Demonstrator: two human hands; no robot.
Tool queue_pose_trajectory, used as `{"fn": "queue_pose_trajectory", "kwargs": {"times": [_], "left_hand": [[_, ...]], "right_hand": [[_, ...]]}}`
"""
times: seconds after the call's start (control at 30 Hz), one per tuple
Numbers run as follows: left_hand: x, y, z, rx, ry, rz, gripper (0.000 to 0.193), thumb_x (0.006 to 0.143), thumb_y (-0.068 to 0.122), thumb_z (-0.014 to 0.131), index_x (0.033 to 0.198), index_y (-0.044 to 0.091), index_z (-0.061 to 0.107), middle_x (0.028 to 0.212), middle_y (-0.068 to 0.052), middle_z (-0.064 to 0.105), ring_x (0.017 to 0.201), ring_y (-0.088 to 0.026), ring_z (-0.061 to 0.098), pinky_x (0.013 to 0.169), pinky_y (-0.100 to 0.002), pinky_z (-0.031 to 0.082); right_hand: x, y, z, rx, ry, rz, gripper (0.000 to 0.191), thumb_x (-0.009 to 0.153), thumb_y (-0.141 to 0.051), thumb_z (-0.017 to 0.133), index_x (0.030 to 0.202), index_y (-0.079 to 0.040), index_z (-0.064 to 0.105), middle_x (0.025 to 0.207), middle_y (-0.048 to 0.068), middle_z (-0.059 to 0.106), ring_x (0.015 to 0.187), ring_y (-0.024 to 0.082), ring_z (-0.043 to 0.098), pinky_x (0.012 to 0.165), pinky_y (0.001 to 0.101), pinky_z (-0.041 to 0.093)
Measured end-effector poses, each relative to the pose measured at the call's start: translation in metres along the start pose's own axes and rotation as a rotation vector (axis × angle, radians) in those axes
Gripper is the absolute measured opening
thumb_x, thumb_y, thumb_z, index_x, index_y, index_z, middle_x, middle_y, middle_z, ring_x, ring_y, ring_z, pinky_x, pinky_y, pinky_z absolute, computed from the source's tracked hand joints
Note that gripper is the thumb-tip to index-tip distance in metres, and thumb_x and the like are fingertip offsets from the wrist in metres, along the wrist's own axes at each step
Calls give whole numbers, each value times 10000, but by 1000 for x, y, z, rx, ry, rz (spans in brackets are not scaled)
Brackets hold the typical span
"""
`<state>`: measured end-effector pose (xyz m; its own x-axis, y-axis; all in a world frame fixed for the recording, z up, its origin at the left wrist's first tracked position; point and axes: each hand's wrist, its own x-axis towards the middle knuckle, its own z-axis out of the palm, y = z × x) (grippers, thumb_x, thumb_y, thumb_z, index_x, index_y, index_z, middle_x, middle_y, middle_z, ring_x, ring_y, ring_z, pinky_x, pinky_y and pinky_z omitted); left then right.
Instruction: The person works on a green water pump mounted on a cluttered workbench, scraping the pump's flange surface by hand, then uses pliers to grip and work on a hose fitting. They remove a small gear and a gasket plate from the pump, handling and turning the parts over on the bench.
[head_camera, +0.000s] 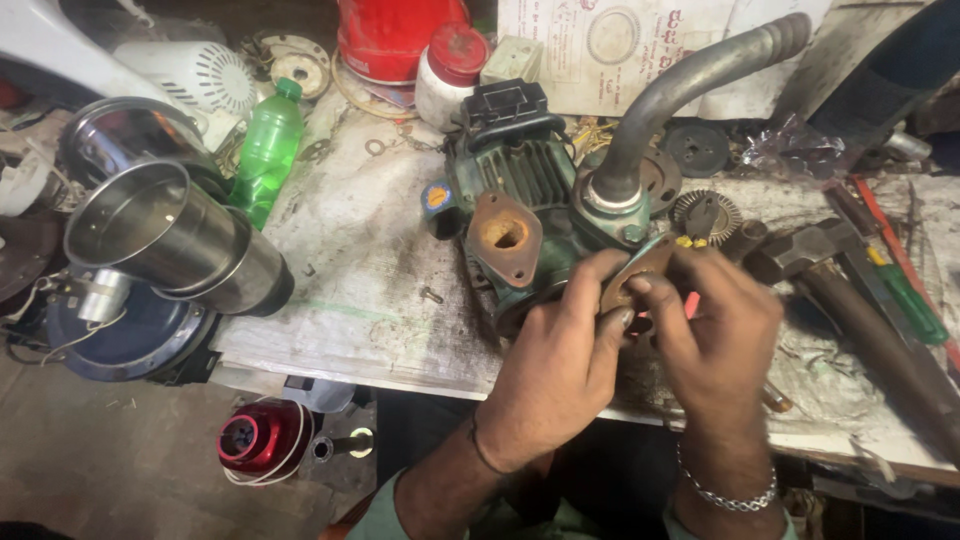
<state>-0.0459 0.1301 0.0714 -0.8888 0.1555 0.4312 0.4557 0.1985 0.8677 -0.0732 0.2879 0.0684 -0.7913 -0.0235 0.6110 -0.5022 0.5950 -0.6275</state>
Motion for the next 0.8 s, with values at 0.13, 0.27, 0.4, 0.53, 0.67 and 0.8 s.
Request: {"fn": "queue_pose_trajectory", "kwargs": {"times": [0.13,0.27,0.4,0.53,0.67,0.8], "left_hand": [[0,0,3,18,5,87,455,1003,-4,568,1432,-8,418,1168,-271,697,1106,-429,701,852,-460,589],[0,1,3,14,-32,25,429,1015,15,550,1429,13,441,1112,-255,721,1045,-404,736,811,-455,605],[0,1,2,52,-52,4,420,1019,20,542,1430,32,454,1077,-260,730,1020,-417,729,786,-472,599],[-1,-3,4,2,-51,34,453,1002,-5,513,1448,33,444,1094,-247,728,1023,-400,748,816,-452,624],[-4,-7,11,8,-22,72,455,1000,-14,549,1441,12,444,1108,-279,712,1052,-443,708,819,-489,588],[-5,-13,8,-32,0,-8,425,1009,13,550,1420,15,441,1098,-261,725,980,-401,752,785,-459,601]], "right_hand": [[-2,5,4,-113,27,-67,162,1005,-128,702,1049,26,684,864,117,637,727,246,629,672,362,470],[-5,13,6,-54,33,-28,214,1011,-183,698,1001,29,669,815,109,620,691,210,608,640,343,452],[-11,23,12,31,58,14,280,1027,-238,693,956,29,644,771,92,603,673,173,583,631,324,438],[-16,34,19,134,78,86,311,1047,-257,674,930,27,624,745,70,586,669,130,546,604,300,434],[-15,44,19,412,60,235,345,1129,-240,581,887,-4,648,727,12,625,634,83,539,569,253,411],[-13,47,19,501,-47,217,134,969,-46,694,1055,21,616,877,17,662,801,93,614,696,241,502]]}}
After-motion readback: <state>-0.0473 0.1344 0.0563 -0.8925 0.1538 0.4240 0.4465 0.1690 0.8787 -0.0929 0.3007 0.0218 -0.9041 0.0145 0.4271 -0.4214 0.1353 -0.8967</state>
